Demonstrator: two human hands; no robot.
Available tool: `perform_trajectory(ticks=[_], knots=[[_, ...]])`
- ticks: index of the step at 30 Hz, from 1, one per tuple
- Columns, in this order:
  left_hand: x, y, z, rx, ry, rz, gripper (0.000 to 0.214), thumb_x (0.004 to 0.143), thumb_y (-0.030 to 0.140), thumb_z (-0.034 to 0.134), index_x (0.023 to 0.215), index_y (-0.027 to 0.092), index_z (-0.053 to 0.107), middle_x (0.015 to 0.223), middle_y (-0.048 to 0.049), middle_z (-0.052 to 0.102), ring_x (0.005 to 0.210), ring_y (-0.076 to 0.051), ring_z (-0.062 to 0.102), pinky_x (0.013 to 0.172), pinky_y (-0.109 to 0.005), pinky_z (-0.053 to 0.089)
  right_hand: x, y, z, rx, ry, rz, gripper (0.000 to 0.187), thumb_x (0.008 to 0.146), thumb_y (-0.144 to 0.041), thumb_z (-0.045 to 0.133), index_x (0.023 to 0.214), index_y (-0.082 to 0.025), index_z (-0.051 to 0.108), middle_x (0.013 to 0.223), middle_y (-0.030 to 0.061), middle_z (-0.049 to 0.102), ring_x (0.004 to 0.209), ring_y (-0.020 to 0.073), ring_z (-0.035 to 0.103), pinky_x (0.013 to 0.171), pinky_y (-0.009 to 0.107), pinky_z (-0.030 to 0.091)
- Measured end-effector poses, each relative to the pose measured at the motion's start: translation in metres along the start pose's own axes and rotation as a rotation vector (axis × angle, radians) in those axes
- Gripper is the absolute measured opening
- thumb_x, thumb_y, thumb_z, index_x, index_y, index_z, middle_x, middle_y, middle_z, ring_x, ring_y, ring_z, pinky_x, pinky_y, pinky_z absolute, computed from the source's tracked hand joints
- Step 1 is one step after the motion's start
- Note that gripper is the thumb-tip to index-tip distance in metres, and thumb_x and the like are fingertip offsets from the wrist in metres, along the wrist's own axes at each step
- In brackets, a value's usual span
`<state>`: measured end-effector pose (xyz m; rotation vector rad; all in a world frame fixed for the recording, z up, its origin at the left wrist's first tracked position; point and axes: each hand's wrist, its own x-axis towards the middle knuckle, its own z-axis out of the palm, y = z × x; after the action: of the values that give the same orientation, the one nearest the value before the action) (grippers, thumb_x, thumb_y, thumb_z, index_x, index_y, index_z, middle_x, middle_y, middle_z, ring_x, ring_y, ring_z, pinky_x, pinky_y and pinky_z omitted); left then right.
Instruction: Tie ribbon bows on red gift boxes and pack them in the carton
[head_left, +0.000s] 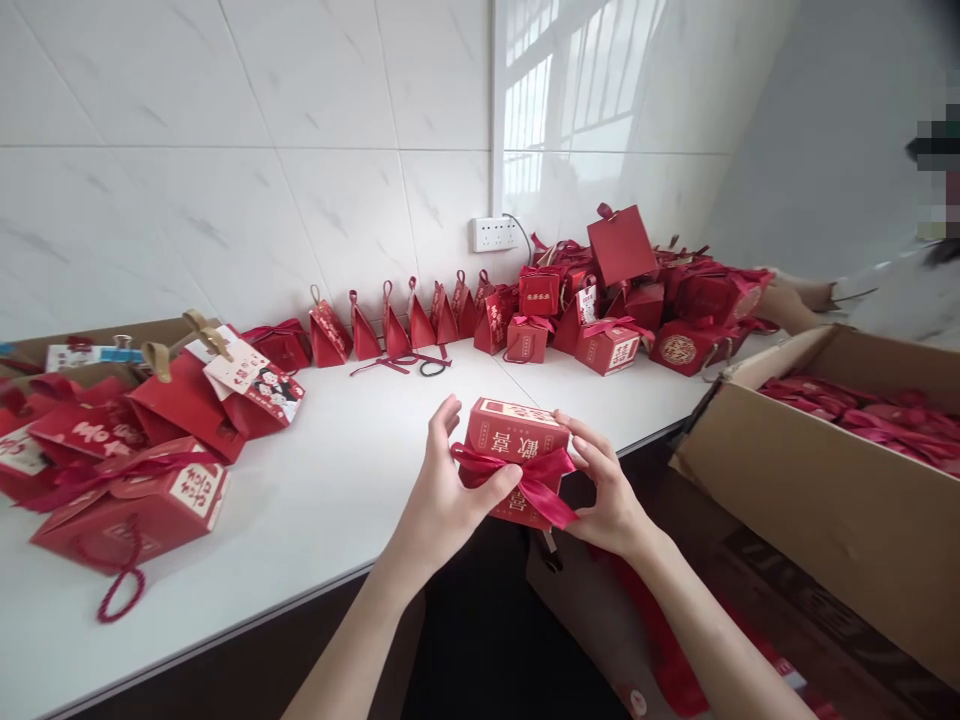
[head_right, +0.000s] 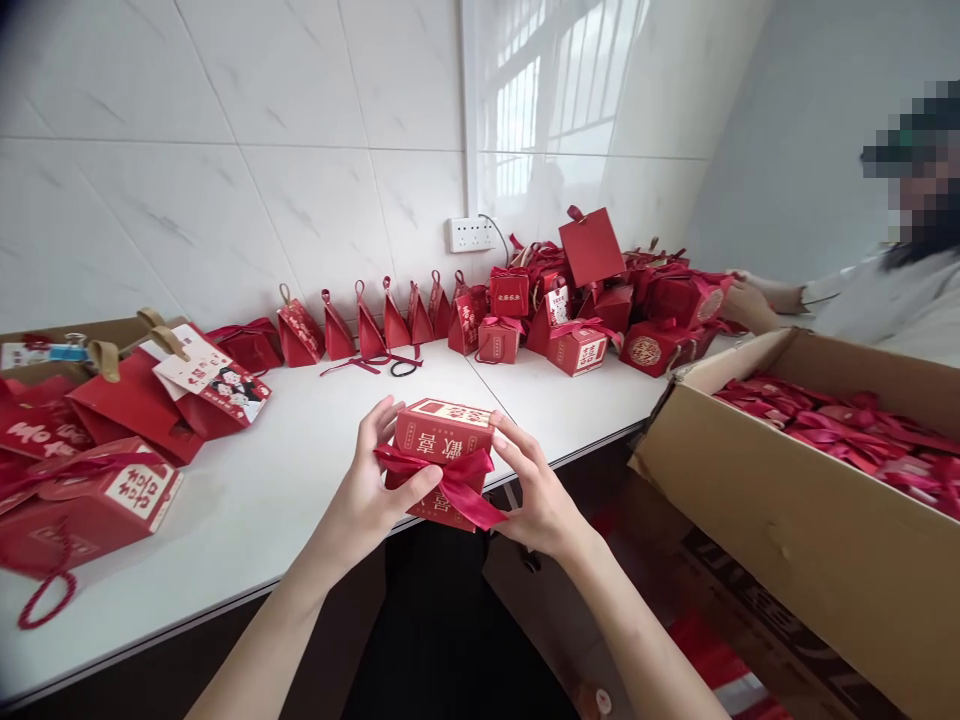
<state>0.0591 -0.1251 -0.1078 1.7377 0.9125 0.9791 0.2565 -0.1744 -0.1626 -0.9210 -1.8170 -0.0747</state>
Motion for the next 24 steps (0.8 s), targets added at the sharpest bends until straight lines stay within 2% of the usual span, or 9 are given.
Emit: perform_trajectory(ticks=[2,4,9,13,17,21,24], knots=[[0.003,-0.001,0.009,-0.041,-0.049,-0.012,0.079,0.074,0.045,0.066,0.136,0.028,0.021,0.144,-0.0096,0.034,0.131,-0.026,0.036,0.105,-0.039,0.035,-0.003,0.002,-0.006,-0.011,0.008,-0.012,0.092,0.075,-0.011,0.068,0.143,-0.039,0.012,0.145,0.0096,0.027,0.135,0.0281,0.03,0.095,0.048,0.05],[0.006,-0.002,0.015,-0.07,-0.072,-0.015,0.072,0.078,0.048,0.061,0.136,0.027,0.022,0.143,-0.0097,0.035,0.13,-0.024,0.038,0.105,-0.041,0.035,-0.008,0.004,-0.015,-0.047,0.019,-0.009,0.092,0.075,-0.01,0.068,0.144,-0.036,0.012,0.145,0.0103,0.027,0.135,0.0278,0.03,0.095,0.048,0.05],[0.023,-0.019,0.024,-0.078,0.09,0.043,0.053,0.087,0.051,0.04,0.13,0.024,0.03,0.141,-0.012,0.038,0.134,-0.024,0.033,0.107,-0.047,0.031,-0.023,0.011,-0.054,-0.239,0.099,0.067,0.09,0.074,-0.013,0.07,0.144,-0.033,0.017,0.142,0.0125,0.03,0.132,0.0292,0.034,0.094,0.048,0.05],[0.042,-0.052,0.047,0.287,0.05,0.115,0.051,0.084,0.049,0.043,0.124,0.018,0.039,0.136,-0.0148,0.043,0.134,-0.03,0.032,0.105,-0.054,0.031,-0.038,0.014,-0.098,-0.39,0.231,0.163,0.09,0.07,-0.015,0.073,0.142,-0.032,0.021,0.139,0.0128,0.028,0.128,0.0293,0.038,0.089,0.045,0.054],[0.052,-0.094,0.068,0.683,0.042,0.355,0.064,0.082,0.053,0.036,0.127,0.008,0.042,0.137,-0.0204,0.043,0.137,-0.035,0.021,0.107,-0.058,0.025,-0.057,0.009,-0.147,-0.601,0.325,0.2,0.092,0.067,-0.018,0.076,0.141,-0.032,0.022,0.137,0.0122,0.03,0.126,0.0292,0.039,0.086,0.043,0.055],[0.06,-0.134,0.07,0.837,-0.011,0.468,0.075,0.078,0.056,0.033,0.134,0.006,0.038,0.143,-0.0195,0.037,0.137,-0.036,0.023,0.107,-0.057,0.027,-0.074,-0.003,-0.202,-0.784,0.453,0.192,0.092,0.064,-0.023,0.078,0.138,-0.036,0.025,0.138,0.0094,0.03,0.126,0.0286,0.039,0.082,0.042,0.056],[0.068,-0.152,0.069,0.899,-0.049,0.437,0.077,0.074,0.055,0.038,0.137,0.01,0.037,0.143,-0.0163,0.037,0.137,-0.035,0.023,0.108,-0.056,0.023,-0.078,-0.011,-0.248,-0.883,0.577,0.299,0.093,0.064,-0.029,0.078,0.137,-0.038,0.021,0.14,0.0079,0.026,0.126,0.0281,0.039,0.087,0.047,0.053]])
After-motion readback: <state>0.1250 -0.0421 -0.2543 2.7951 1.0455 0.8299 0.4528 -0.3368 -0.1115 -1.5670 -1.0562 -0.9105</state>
